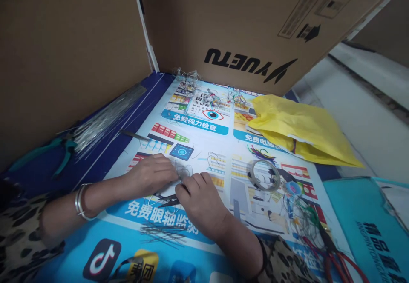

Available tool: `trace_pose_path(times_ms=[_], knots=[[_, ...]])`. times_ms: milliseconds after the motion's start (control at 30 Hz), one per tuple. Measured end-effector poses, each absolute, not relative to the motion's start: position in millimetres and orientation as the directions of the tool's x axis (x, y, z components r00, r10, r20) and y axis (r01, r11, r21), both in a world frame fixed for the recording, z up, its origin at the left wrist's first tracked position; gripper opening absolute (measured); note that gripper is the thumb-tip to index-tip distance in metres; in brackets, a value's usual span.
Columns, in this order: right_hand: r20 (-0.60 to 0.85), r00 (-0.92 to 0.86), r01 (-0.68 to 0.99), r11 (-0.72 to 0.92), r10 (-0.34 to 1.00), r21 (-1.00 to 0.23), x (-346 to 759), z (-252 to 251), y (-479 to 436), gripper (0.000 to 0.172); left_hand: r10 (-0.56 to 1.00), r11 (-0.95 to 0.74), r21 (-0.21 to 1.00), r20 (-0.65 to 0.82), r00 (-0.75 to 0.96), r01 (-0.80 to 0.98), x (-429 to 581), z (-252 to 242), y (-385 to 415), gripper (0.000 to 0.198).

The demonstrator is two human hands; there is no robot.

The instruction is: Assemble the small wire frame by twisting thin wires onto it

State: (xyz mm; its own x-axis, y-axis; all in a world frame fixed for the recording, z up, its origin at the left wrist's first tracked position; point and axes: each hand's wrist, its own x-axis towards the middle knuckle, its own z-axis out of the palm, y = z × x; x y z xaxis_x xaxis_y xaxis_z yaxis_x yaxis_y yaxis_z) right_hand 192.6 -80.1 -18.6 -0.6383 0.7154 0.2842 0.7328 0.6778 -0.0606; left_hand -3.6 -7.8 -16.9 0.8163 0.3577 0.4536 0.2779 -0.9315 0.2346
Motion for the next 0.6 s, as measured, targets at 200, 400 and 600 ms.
trace_pose_path(times_ms=[200, 400, 600], knots=[[0.279, -0.632, 0.736, 0.673, 0.723, -0.076, 191.3, -16.8, -81.9, 0.016, 0.339, -0.938, 0.224, 0.446, 0.828, 0.263, -4.2, -16.2, -7.7, 0.017], [0.291, -0.634, 0.727, 0.681, 0.716, -0.092, 193.2, -19.1, -81.1, 0.016, 0.398, -0.914, 0.269, 0.437, 0.807, 0.304, -4.2, -12.4, -8.4, 0.019], [0.347, -0.609, 0.687, 0.693, 0.713, -0.219, 198.6, -14.2, -75.9, 0.022, 0.454, -0.886, 0.317, 0.439, 0.775, 0.34, -5.3, -11.1, -8.0, 0.018]])
